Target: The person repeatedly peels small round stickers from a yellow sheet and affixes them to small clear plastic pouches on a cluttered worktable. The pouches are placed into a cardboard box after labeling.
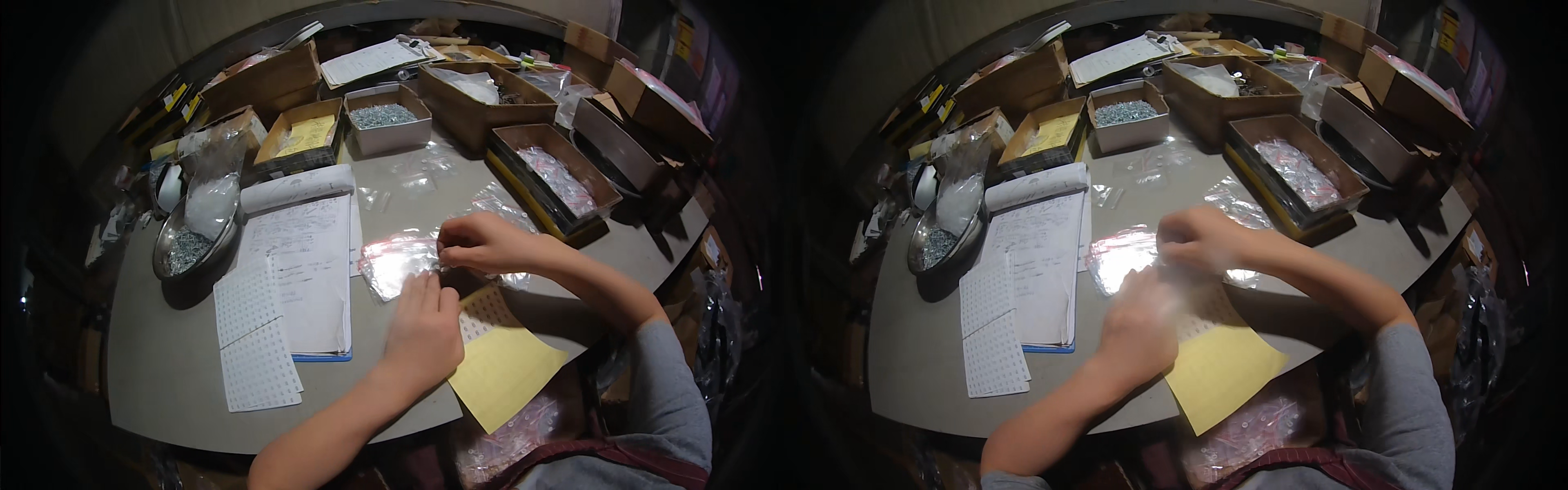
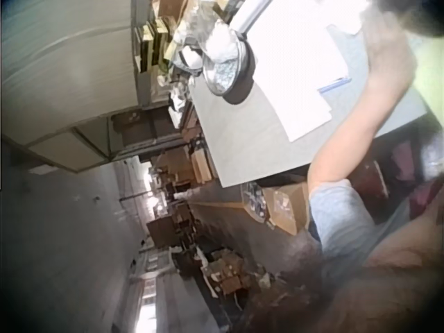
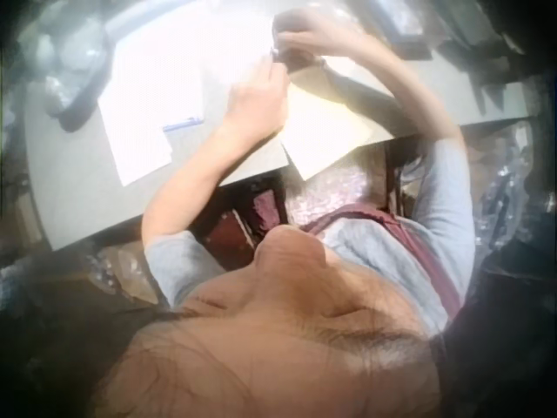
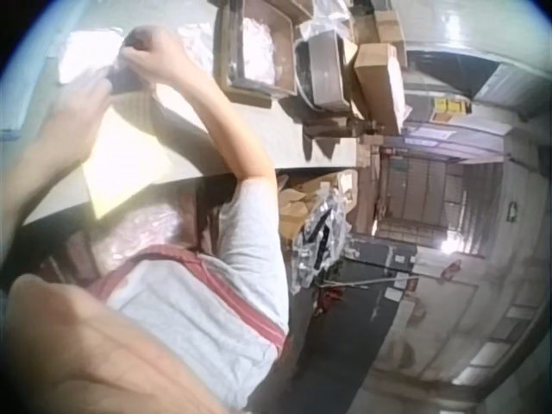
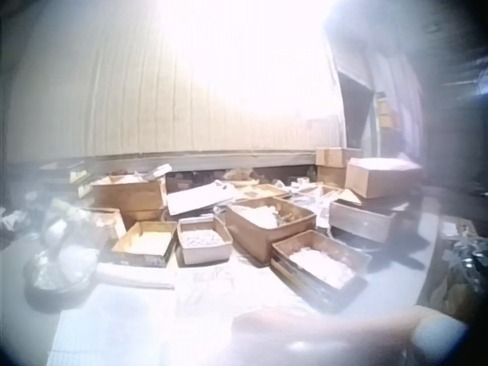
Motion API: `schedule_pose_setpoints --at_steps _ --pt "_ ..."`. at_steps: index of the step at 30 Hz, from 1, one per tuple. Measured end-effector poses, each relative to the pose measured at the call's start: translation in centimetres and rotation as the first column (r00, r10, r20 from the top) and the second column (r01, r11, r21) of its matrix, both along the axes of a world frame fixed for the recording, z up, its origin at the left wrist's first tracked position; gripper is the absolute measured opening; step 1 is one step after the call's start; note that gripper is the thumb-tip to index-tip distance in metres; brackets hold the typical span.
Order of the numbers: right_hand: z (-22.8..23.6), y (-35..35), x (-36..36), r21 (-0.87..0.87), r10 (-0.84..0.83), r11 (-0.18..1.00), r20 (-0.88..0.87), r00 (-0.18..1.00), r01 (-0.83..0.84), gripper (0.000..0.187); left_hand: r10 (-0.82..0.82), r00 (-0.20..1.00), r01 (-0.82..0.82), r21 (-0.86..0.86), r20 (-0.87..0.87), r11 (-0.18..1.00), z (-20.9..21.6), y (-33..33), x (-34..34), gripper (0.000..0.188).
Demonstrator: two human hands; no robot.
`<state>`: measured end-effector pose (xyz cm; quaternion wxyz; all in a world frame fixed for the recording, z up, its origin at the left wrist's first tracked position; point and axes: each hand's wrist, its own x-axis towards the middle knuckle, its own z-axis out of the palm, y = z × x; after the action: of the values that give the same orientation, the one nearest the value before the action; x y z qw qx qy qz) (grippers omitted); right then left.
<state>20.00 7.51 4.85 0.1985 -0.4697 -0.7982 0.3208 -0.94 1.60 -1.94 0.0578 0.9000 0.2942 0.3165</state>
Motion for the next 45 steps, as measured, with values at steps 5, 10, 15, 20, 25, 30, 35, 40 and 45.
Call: schedule_pose_setpoints --at_steps 5,10,15,20,25,30,35,40,45 --pt "-2.0 2.6 -1.8 0.164 0.059 0.981 0.272 0.961 -0.106 0.027 -0.006 1.0 0.006 -0.009 -0.01 1.0 0.3 -0.2 -0.3 0.017" --pt "-0.5 2.4 -1.1 0.198 -0.113 0.98 0.565 0.818 -0.001 0.032 0.038 0.999 -0.041 0.081 0.037 0.996 0.4 0.1 0.1 0.021" --pt "1.0 3.1 0.5 0.242 -0.11 0.97 0.553 0.826 -0.033 0.03 0.015 1.0 -0.015 -0.016 -0.008 1.0 0.1 0.8 -0.3 0.024" --pt "-0.2 3.1 -1.2 0.024 0.148 0.988 0.074 0.986 -0.15 0.022 -0.038 0.997 0.043 -0.067 0.074 0.997 -0.1 0.5 0.0 0.02" --pt "-1.3 2.2 -2.5 0.187 0.096 0.97 0.281 0.955 -0.153 0.018 -0.039 0.999 0.038 0.028 0.031 0.999 0.0 0.2 0.0 0.018" --pt "-0.6 1.4 -2.9 0.247 -0.079 0.967 0.523 0.849 -0.063 0.028 -0.018 1.0 0.018 0.027 0.0 0.999 0.0 -0.2 0.1 0.021" --pt "0.4 2.0 2.4 0.26 -0.145 0.965 0.57 0.809 -0.01 0.04 -0.009 0.997 0.003 0.066 0.077 0.998 0.3 0.1 0.3 0.013" --pt "1.4 -3.8 3.3 0.024 0.121 0.992 -0.03 0.992 -0.12 0.027 -0.04 0.998 0.04 -0.006 0.041 0.999 0.6 0.5 -0.7 0.022" --pt "-0.6 -7.9 3.6 0.232 0.003 0.972 0.142 0.99 -0.036 0.02 -0.059 0.998 0.061 -0.096 0.026 0.993 1.1 0.4 -0.4 0.022"
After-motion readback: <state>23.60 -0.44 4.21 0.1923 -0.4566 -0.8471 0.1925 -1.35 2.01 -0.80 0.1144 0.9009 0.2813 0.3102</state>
